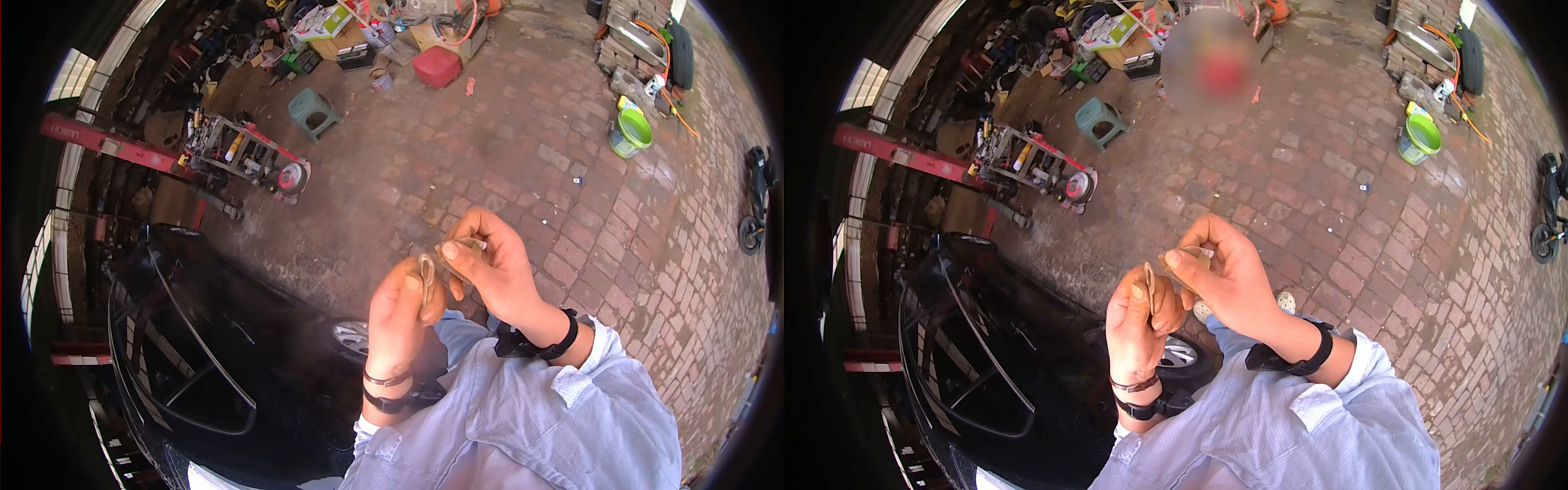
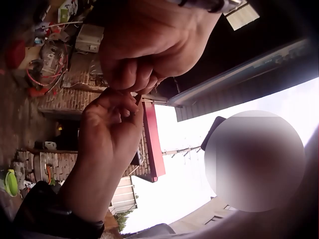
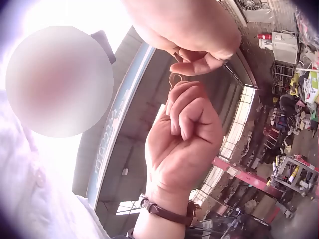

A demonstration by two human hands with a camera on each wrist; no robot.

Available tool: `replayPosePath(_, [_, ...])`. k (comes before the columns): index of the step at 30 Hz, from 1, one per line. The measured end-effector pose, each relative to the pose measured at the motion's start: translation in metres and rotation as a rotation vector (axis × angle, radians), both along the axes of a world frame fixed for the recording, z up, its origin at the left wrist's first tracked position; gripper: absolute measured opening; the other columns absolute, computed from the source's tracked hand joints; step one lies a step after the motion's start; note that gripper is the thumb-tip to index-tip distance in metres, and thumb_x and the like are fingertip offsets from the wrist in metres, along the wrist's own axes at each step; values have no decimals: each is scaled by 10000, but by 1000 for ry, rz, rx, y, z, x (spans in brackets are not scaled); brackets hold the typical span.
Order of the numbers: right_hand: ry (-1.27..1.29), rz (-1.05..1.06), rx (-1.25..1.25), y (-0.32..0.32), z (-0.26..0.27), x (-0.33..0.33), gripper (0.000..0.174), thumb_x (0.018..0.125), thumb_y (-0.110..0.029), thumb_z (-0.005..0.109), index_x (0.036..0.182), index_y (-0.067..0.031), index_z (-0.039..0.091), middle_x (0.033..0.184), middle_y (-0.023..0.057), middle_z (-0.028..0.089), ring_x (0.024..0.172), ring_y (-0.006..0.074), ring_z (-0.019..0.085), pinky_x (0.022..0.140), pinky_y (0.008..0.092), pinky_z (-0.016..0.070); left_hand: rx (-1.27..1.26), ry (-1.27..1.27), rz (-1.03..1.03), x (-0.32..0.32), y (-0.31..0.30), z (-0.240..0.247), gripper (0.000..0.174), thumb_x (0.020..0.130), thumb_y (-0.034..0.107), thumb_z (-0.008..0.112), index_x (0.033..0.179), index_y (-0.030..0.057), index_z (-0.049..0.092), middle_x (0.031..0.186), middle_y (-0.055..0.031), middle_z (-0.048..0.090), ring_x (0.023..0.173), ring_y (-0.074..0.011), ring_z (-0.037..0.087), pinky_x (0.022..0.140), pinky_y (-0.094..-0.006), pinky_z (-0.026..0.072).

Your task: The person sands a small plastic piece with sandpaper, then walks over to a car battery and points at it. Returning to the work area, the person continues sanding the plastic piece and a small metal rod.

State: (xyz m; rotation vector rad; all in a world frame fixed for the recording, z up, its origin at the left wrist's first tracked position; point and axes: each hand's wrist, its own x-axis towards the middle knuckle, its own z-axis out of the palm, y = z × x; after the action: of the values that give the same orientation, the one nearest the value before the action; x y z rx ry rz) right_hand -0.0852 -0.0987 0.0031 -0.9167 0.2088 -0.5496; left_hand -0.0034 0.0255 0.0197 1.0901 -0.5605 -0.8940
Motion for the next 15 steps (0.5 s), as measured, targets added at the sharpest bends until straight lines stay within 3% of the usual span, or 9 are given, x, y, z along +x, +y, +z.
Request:
replayPosePath(5, [-34, 34, 96, -8, 2, 0, 148, 928, -117, 604, 923, -24, 489, 842, 40, 555, 701, 68, 556, 531, 217, 460, 26, 57, -42, 3, 1, 4, 375, 998, 370, 460, 905, 12, 517, 612, 22, 381, 538, -70, 341, 494, -224, 269])
replayPosePath(8, [-87, -3, 8, -10, 6, 0, 144, 931, -120, 597, 921, -25, 490, 905, 65, 591, 808, 92, 568, 631, 237, 489, 45, 146, -121, 7, 3, 5, 385, 997, 377, 459, 913, 6, 520, 593, 25, 368, 510, -69, 324, 470, -227, 252])
replayPosePath(10, [-159, 107, -103, -12, 5, -1, 136, 918, -94, 608, 910, -29, 488, 960, 88, 613, 906, 116, 564, 755, 274, 489, 143, 185, -119, 6, 3, 11, 394, 996, 386, 457, 912, 7, 522, 585, 28, 369, 495, -65, 311, 458, -226, 241])
replayPosePath(15, [-159, 38, -234, -8, -1, -3, 136, 899, -50, 618, 891, -32, 484, 964, 104, 619, 896, 130, 573, 811, 297, 474, 98, 67, 11, 1, 5, 9, 386, 1003, 377, 441, 912, 11, 520, 609, 20, 424, 511, -57, 343, 466, -216, 258])
